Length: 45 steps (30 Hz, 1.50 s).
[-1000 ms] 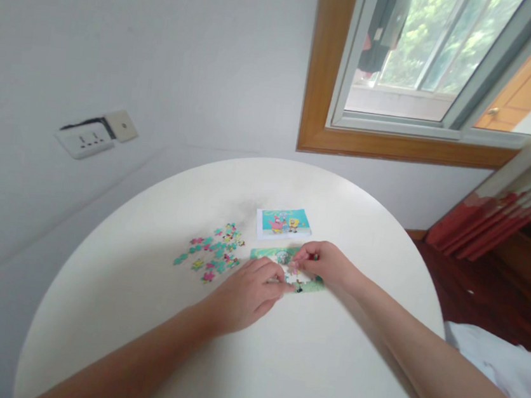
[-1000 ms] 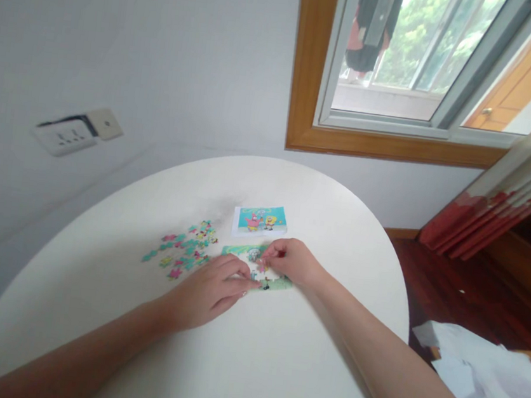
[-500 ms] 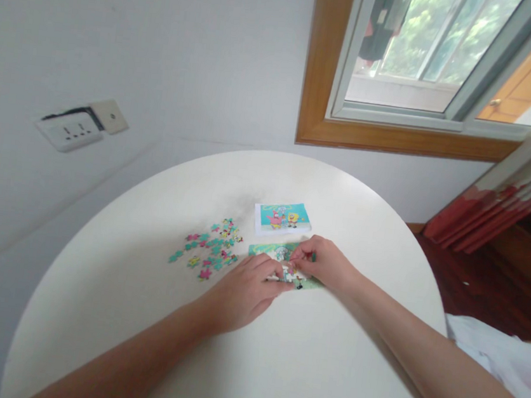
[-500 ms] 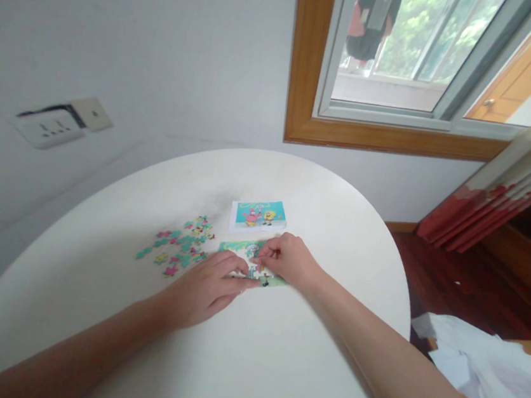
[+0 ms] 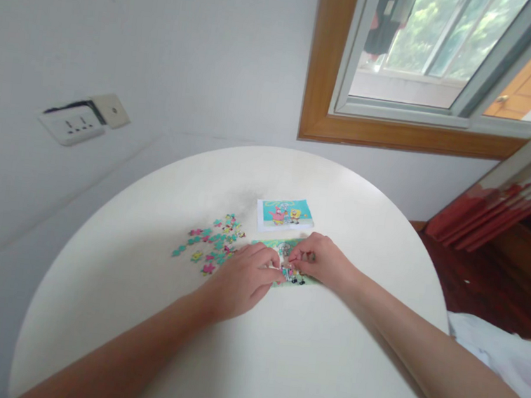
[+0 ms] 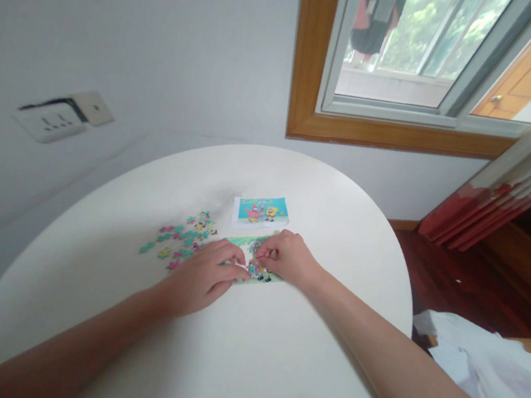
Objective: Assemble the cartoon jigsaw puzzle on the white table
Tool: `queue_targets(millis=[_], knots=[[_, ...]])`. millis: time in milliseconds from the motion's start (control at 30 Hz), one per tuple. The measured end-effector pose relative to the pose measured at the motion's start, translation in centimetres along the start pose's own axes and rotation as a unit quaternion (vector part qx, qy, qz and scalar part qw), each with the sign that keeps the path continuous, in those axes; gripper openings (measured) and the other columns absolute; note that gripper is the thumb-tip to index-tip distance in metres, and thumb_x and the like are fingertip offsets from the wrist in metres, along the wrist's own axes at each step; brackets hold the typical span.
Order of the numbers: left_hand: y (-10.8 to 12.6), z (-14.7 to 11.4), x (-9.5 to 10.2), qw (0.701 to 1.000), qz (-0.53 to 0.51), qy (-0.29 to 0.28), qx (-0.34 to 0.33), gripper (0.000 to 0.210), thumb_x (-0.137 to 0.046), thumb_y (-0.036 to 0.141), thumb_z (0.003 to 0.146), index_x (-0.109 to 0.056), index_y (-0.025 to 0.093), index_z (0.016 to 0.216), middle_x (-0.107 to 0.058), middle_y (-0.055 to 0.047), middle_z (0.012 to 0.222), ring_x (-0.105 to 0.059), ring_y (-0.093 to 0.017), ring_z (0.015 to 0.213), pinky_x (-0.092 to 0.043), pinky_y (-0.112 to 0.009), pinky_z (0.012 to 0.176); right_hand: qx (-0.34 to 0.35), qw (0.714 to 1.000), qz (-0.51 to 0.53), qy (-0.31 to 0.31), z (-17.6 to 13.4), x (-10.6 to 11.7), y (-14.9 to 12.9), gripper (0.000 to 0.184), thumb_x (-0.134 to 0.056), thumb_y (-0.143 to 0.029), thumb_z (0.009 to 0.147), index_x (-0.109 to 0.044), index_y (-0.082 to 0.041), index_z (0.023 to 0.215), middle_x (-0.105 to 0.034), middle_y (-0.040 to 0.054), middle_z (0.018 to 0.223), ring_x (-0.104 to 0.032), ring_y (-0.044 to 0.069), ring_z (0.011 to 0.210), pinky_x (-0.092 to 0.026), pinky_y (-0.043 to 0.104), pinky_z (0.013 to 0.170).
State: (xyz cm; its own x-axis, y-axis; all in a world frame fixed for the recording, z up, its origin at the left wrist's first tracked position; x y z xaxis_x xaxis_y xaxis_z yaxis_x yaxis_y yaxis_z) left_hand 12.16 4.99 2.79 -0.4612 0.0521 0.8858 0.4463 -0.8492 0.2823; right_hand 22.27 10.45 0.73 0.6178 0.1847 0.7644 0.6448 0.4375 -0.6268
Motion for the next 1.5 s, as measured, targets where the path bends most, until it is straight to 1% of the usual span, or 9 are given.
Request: queue_targets(millis=[200, 433, 867, 967, 1100, 1267, 1333, 1500], knots=[[-0.4, -0.1, -0.4, 1.000, 0.002, -0.006, 0.009, 0.030, -0.048, 0.006, 0.085, -0.069, 0.022, 0.099, -0.059, -0.005, 0.098, -0.050, -0.020, 0.094, -0.040, -0.035, 0.084, 0.027, 0.999, -0.023, 0.010, 0.0, 0.1, -0.3, 0.007, -0.069, -0.026, 0.076, -0.073, -0.021, 0.075, -0.064, -0.0004, 0.067, -0.053, 0.013, 0.073, -0.037, 0.023, 0.068], [-0.3, -0.2, -0.7, 1.000, 0.019, -0.017, 0.003, 0.031, -0.049, 0.007, 0.085, -0.068, 0.024, 0.103, -0.058, -0.005, 0.098, -0.051, -0.020, 0.093, -0.041, -0.034, 0.082, 0.025, 0.999, -0.037, 0.007, 0.1, 0.0, 0.0, 0.009, -0.070, -0.029, 0.077, -0.074, -0.021, 0.075, -0.063, -0.0004, 0.066, -0.053, 0.014, 0.074, -0.036, 0.023, 0.069], [-0.4, -0.1, -0.9, 1.000, -0.001, -0.019, 0.003, 0.032, -0.048, 0.007, 0.086, -0.068, 0.024, 0.104, -0.058, -0.005, 0.098, -0.051, -0.020, 0.093, -0.041, -0.035, 0.083, 0.033, 0.999, -0.024, 0.001, 0.1, -0.2, 0.0, 0.005, -0.070, -0.024, 0.076, -0.074, -0.020, 0.076, -0.064, -0.0005, 0.067, -0.052, 0.014, 0.074, -0.037, 0.023, 0.069], [-0.4, -0.1, -0.6, 1.000, -0.006, -0.012, 0.008, 0.032, -0.048, 0.007, 0.085, -0.069, 0.024, 0.102, -0.058, -0.005, 0.098, -0.051, -0.020, 0.094, -0.041, -0.035, 0.084, 0.023, 1.000, 0.003, -0.003, 0.1, 0.0, 0.2, 0.007, -0.069, -0.024, 0.076, -0.074, -0.020, 0.077, -0.063, -0.0001, 0.067, -0.052, 0.014, 0.074, -0.038, 0.023, 0.068], [-0.8, 0.0, -0.2, 1.000, 0.002, -0.003, 0.027, 0.031, -0.048, 0.006, 0.084, -0.070, 0.022, 0.098, -0.059, -0.006, 0.098, -0.052, -0.020, 0.093, -0.041, -0.035, 0.084, -0.020, 0.998, 0.052, -0.006, 0.0, 0.9, 1.0, 0.012, -0.066, -0.028, 0.076, -0.074, -0.018, 0.077, -0.064, 0.0006, 0.071, -0.054, 0.013, 0.070, -0.040, 0.022, 0.065], [-1.4, -0.1, -0.2, 0.999, 0.018, -0.003, 0.040, 0.031, -0.048, 0.007, 0.085, -0.070, 0.022, 0.101, -0.060, -0.006, 0.099, -0.052, -0.020, 0.094, -0.040, -0.036, 0.085, -0.046, 0.997, 0.065, 0.025, 0.0, 2.3, 1.7, 0.017, -0.065, -0.032, 0.078, -0.075, -0.018, 0.079, -0.068, 0.0014, 0.075, -0.057, 0.014, 0.073, -0.043, 0.022, 0.068], [-1.4, -0.1, -0.4, 0.999, 0.020, -0.008, 0.037, 0.033, -0.047, 0.006, 0.085, -0.070, 0.022, 0.103, -0.061, -0.006, 0.100, -0.053, -0.020, 0.094, -0.041, -0.036, 0.085, -0.045, 0.997, 0.055, 0.032, 0.0, 2.3, 1.7, 0.016, -0.065, -0.031, 0.078, -0.076, -0.019, 0.079, -0.068, 0.0018, 0.076, -0.058, 0.014, 0.073, -0.043, 0.023, 0.068], [-1.3, 0.0, -0.6, 0.999, 0.010, -0.010, 0.033, 0.033, -0.047, 0.007, 0.085, -0.070, 0.022, 0.104, -0.062, -0.006, 0.099, -0.052, -0.021, 0.094, -0.042, -0.036, 0.084, -0.019, 0.999, 0.012, 0.035, 0.2, 1.2, 0.8, 0.013, -0.065, -0.023, 0.078, -0.077, -0.021, 0.083, -0.067, 0.0017, 0.071, -0.056, 0.015, 0.075, -0.043, 0.024, 0.070]])
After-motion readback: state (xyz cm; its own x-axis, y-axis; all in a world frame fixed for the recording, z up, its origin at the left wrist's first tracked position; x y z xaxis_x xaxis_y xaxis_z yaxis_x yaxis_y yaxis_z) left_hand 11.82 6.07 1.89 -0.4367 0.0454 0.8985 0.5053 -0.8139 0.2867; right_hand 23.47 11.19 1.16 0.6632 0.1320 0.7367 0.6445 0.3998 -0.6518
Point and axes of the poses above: each hand's wrist, its own z-axis towards the middle knuckle, its own x-axis out of the back of the hand, y = z × x, the point moved 10 cm from there along z, towards the middle knuckle
